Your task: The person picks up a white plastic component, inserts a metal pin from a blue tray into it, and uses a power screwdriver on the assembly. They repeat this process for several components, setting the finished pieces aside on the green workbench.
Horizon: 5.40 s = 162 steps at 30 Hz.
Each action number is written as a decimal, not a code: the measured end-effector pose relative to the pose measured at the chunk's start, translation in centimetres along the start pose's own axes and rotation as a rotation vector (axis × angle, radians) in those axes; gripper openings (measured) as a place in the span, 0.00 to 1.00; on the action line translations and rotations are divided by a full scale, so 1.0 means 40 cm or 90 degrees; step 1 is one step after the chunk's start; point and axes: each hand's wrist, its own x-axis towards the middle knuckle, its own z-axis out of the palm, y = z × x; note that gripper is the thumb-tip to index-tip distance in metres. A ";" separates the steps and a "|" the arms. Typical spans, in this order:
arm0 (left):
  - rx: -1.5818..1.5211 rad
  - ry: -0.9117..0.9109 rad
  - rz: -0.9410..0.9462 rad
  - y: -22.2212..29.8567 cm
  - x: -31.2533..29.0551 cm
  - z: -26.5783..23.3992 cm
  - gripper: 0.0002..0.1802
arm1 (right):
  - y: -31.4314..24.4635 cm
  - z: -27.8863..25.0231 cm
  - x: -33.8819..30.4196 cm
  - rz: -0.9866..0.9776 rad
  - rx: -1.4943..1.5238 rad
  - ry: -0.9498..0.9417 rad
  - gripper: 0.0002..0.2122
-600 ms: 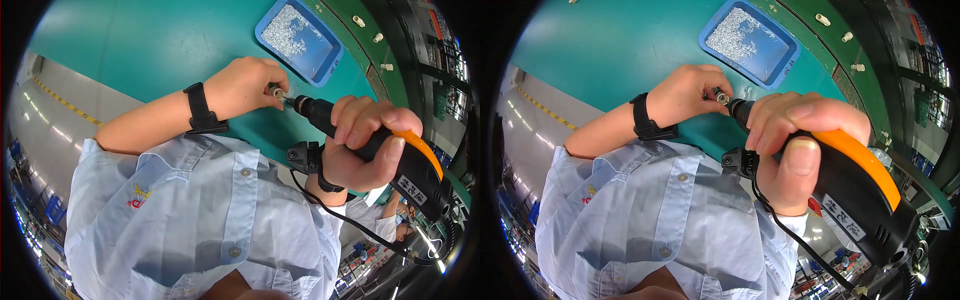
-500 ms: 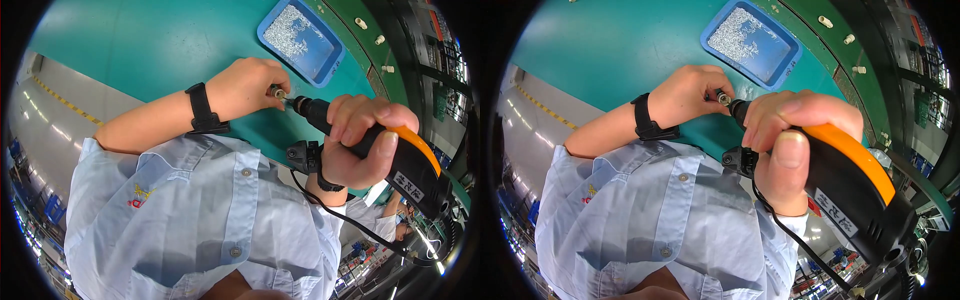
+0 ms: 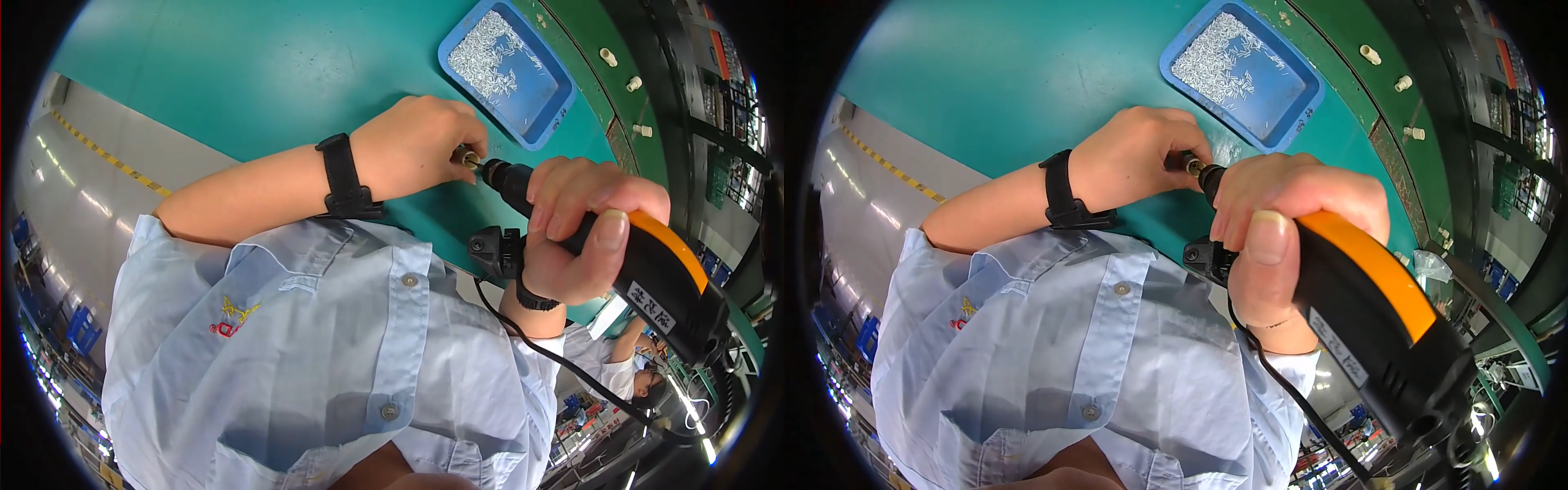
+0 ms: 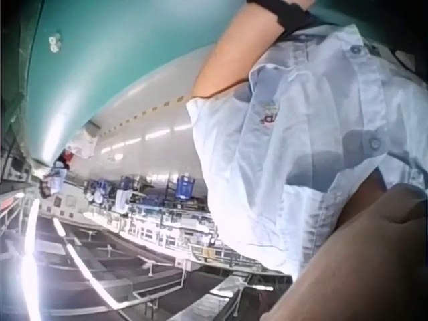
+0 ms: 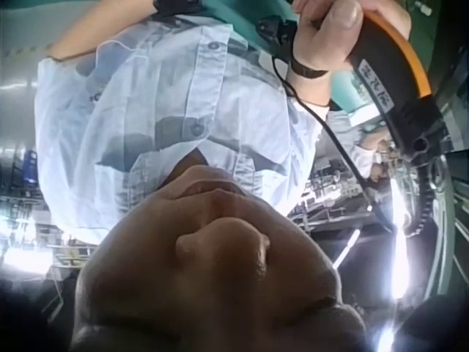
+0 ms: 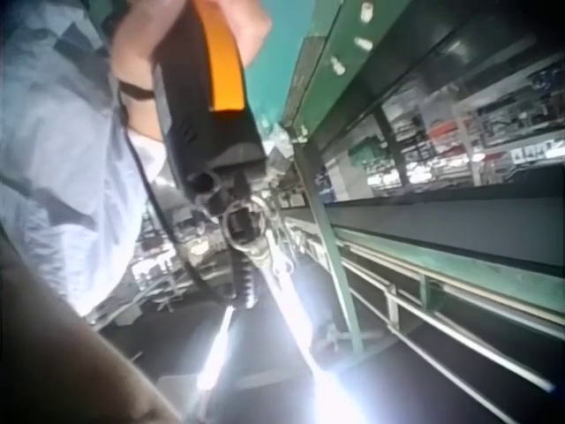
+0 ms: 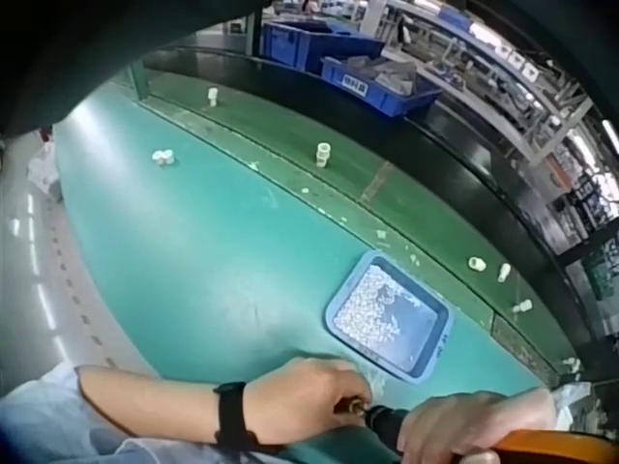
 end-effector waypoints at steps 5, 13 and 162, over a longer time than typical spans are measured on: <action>0.002 -0.008 -0.005 -0.008 -0.013 0.005 0.09 | 0.010 0.010 -0.005 0.012 -0.011 -0.007 0.10; 0.075 0.075 0.111 0.033 -0.034 0.005 0.12 | -0.024 -0.081 0.008 -0.020 0.211 0.048 0.13; 0.345 0.063 0.216 0.013 0.025 0.069 0.09 | -0.015 -0.050 -0.046 -0.013 -0.015 0.109 0.16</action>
